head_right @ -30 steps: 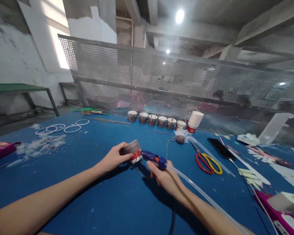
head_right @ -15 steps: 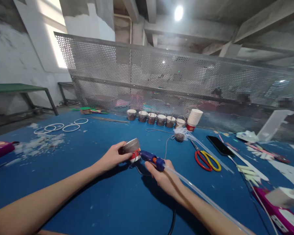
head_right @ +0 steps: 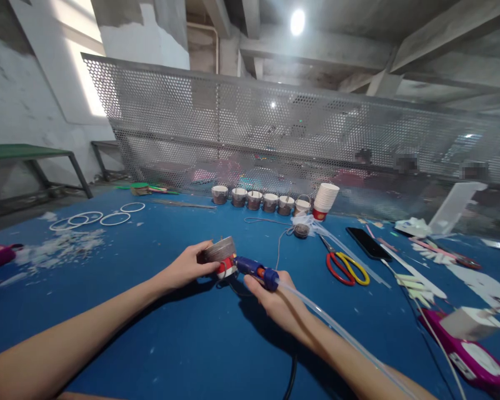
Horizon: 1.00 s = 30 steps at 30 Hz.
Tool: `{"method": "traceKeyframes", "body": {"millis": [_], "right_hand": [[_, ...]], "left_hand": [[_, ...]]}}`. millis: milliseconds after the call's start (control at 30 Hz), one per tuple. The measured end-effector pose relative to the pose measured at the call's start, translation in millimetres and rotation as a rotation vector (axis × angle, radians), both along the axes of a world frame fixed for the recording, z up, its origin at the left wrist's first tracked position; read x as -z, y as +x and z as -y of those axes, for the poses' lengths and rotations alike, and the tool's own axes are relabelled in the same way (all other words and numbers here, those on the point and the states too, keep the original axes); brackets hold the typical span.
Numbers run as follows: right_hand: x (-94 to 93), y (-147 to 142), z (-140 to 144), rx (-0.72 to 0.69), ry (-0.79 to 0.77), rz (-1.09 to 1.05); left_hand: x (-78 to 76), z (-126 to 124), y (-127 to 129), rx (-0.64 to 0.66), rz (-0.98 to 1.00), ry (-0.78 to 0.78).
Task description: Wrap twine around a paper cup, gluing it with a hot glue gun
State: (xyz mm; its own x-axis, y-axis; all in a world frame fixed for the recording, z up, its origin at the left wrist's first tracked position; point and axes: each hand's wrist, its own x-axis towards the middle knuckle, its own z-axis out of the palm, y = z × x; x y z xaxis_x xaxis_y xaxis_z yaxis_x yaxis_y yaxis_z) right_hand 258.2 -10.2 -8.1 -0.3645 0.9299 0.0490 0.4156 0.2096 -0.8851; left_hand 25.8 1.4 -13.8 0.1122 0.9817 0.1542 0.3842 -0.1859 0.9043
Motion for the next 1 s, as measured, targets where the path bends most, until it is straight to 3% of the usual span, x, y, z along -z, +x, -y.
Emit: {"method": "traceKeyframes", "body": {"millis": [167,433,733,1000], "right_hand": [[-2.9,0.4,0.4,0.010,0.010,-0.017],[8.8,0.7,6.4,-0.005,0.046,-0.020],[-2.1,2.4,-0.9,-0.005,0.012,-0.025],[0.9,2.7,5.8,-0.025,-0.008,-0.005]], "left_hand": [[-0.9,0.3,-0.4,0.020,-0.011,0.002],[-4.0,1.6,2.3,0.031,-0.039,0.013],[-1.9,-0.9,-3.7,0.064,-0.014,0.011],[-3.8,0.1,-4.0,0.096,-0.009,-0.003]]}}
